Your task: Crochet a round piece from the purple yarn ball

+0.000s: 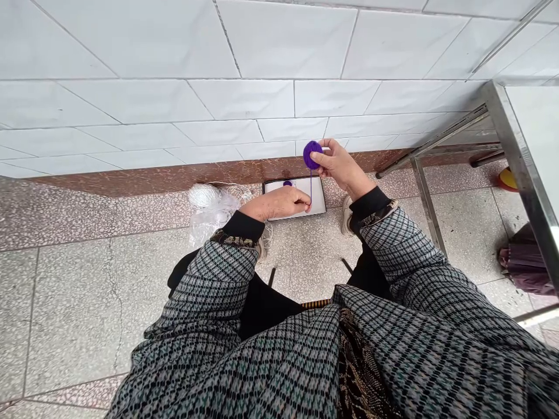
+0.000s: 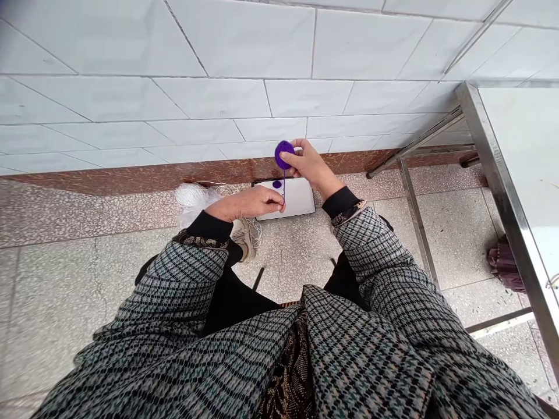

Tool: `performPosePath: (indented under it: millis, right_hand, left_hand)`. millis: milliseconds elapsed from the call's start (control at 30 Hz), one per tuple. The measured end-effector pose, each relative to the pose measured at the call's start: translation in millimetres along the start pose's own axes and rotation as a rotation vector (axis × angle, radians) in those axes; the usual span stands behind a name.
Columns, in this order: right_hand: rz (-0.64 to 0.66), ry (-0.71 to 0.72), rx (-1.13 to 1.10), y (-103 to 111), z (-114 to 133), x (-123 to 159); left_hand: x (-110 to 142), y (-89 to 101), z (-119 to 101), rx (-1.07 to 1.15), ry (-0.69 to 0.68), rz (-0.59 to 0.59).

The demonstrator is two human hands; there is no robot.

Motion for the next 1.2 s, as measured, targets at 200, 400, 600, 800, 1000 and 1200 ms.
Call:
performPosePath:
  millis: [200,400,600,800,1000,1200]
  right_hand:
    - [0.103,-0.074,0.468,-16.2,-1.0,11.9]
    - [0.473,-0.178,0.209,-36.7,0.7,29.3]
    - [0.503,-0.211,-0.128,-40.2,-5.1,28.6]
    - [0.472,-0.274,-0.291,-39.7,-4.9,27.1]
    - [0.444,-0.310,-0.295,-38.5,-6.4,27.7]
    - [0.442,-0.307,-0.305,-42.7,-14.5,24.4]
  left_hand:
    - [16.0,34.7,-6.1,0.024,0.012,-0.345]
    - [28.0,62.2,14.9,0.192,0.176,-0.677]
    - [20.2,58.2,26.9,0.309,0.227,-0.756]
    - [20.9,61.1,30.1,0.294,0.215,-0.841]
    - [21.0,61.2,21.7,0.199,0.172,-0.836]
    - [23.2,63.4,14.1,0.158,0.125,-0.901]
Point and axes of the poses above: each hand's wrist, its own x-axis away from the middle knuckle, its own y-axis out of the back of the hand, z = x × y, the point moved 6 cm from there along -x, towards the middle knuckle, and after that the axes turned 1 degree about -z, right-handed, at the moved point
